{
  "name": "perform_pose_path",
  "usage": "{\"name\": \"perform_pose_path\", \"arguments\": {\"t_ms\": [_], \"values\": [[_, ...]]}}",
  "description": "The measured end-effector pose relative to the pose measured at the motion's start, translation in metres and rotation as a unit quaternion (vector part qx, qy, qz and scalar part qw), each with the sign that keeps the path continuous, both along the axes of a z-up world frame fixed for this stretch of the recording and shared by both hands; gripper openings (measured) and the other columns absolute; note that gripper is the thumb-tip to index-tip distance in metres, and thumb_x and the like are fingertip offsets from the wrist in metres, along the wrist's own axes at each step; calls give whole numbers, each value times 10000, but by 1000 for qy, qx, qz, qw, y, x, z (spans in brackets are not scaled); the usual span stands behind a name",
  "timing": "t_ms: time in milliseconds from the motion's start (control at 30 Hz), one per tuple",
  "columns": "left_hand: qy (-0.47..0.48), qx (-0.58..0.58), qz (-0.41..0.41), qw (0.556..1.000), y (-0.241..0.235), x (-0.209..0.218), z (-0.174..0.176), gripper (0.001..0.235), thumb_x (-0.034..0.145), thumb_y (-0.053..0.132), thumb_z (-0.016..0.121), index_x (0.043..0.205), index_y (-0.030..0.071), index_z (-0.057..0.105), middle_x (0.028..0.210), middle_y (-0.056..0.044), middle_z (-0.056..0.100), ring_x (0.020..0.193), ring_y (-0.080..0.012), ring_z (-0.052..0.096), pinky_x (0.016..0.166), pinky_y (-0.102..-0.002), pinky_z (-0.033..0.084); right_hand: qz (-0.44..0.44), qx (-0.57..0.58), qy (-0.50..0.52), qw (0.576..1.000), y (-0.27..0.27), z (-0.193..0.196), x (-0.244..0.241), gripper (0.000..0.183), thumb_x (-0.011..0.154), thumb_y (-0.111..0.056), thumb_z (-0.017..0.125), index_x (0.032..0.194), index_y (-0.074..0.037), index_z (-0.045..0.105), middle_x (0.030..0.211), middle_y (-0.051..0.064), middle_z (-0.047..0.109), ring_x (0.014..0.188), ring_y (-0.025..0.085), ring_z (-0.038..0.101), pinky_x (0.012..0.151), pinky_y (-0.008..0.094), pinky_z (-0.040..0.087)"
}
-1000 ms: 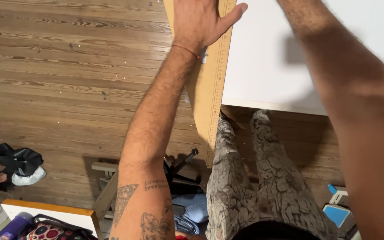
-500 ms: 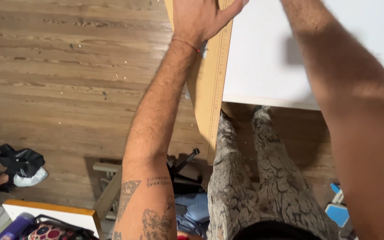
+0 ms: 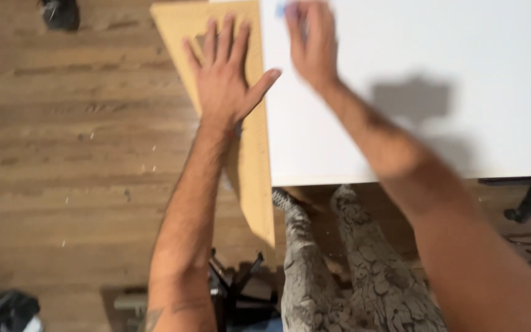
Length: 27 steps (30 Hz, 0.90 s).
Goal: Marking lines on a large white sheet using a triangle ruler and blue chalk
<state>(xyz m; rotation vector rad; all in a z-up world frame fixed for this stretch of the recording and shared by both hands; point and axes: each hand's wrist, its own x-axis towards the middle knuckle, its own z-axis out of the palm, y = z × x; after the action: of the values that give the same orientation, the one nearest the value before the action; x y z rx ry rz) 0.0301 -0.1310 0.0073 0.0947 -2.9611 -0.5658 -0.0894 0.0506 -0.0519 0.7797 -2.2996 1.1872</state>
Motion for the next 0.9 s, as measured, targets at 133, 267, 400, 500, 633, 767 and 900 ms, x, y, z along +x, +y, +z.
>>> {"name": "perform_pose_path", "arguments": {"t_ms": [133, 267, 400, 500, 633, 767, 900], "values": [[-53, -37, 20, 998, 18, -4, 1, 995, 938, 892, 306, 1664, 211, 299, 1726, -48, 183, 1599, -305, 105, 1222, -694, -42, 65, -46, -79, 994, 88, 34, 70, 96, 1093, -92, 551, 1112, -6, 590, 1060, 149, 612, 987, 323, 568, 907, 410, 448], [-91, -46, 43, 994, 34, -9, 10, 1051, 874, 910, 137, 1662, 226, 250, 1728, -49, 123, 1604, -304, 71, 1235, -682, -45, -6, 1, -95, 995, 220, -6, 83, 70, 1100, 14, 610, 1169, 2, 601, 1165, 168, 578, 1104, 343, 548, 1019, 436, 426], [-72, -21, 29, 997, 38, -2, 26, 1012, 871, 909, 207, 1644, 257, 250, 1724, -69, 135, 1603, -305, 69, 1229, -677, -57, 10, 62, -82, 995, 317, 18, 53, 88, 1103, 73, 562, 1165, 124, 599, 1111, 252, 567, 975, 367, 529, 918, 447, 455], [89, -105, 142, 980, 34, 23, 49, 1033, 811, 979, 352, 1338, 129, 613, 1426, -147, 496, 1398, -406, 296, 1053, -728, 270, -12, 110, -4, 994, 373, 16, 12, 73, 1121, 119, 608, 1193, 135, 611, 1106, 257, 589, 1014, 402, 547, 925, 458, 477], [-184, 78, 332, 922, 71, 88, 44, 1456, 652, 956, 523, 1604, 35, -81, 1685, -323, 4, 1559, -531, 161, 1102, -772, 296, -51, 109, -44, 992, 432, 26, -1, 103, 1123, 155, 569, 1218, 165, 608, 1154, 281, 560, 1014, 404, 540, 906, 457, 483], [-136, -32, 408, 902, 93, 115, 25, 1289, 773, 810, 652, 1605, -64, 200, 1383, -334, 544, 1204, -496, 569, 914, -676, 455, -49, 90, -39, 994, 446, 13, -10, 181, 1179, -38, 553, 1215, 123, 627, 1160, 251, 612, 1058, 384, 543, 993, 452, 450], [-130, -138, 436, 880, 112, 98, 40, 1247, 721, 790, 706, 1520, -112, 383, 1140, -300, 672, 1036, -446, 629, 702, -588, 542, -42, 82, -48, 995, 430, 37, -15, 201, 1179, -75, 519, 1161, 114, 583, 1134, 239, 626, 1009, 380, 505, 945, 475, 418]]}}
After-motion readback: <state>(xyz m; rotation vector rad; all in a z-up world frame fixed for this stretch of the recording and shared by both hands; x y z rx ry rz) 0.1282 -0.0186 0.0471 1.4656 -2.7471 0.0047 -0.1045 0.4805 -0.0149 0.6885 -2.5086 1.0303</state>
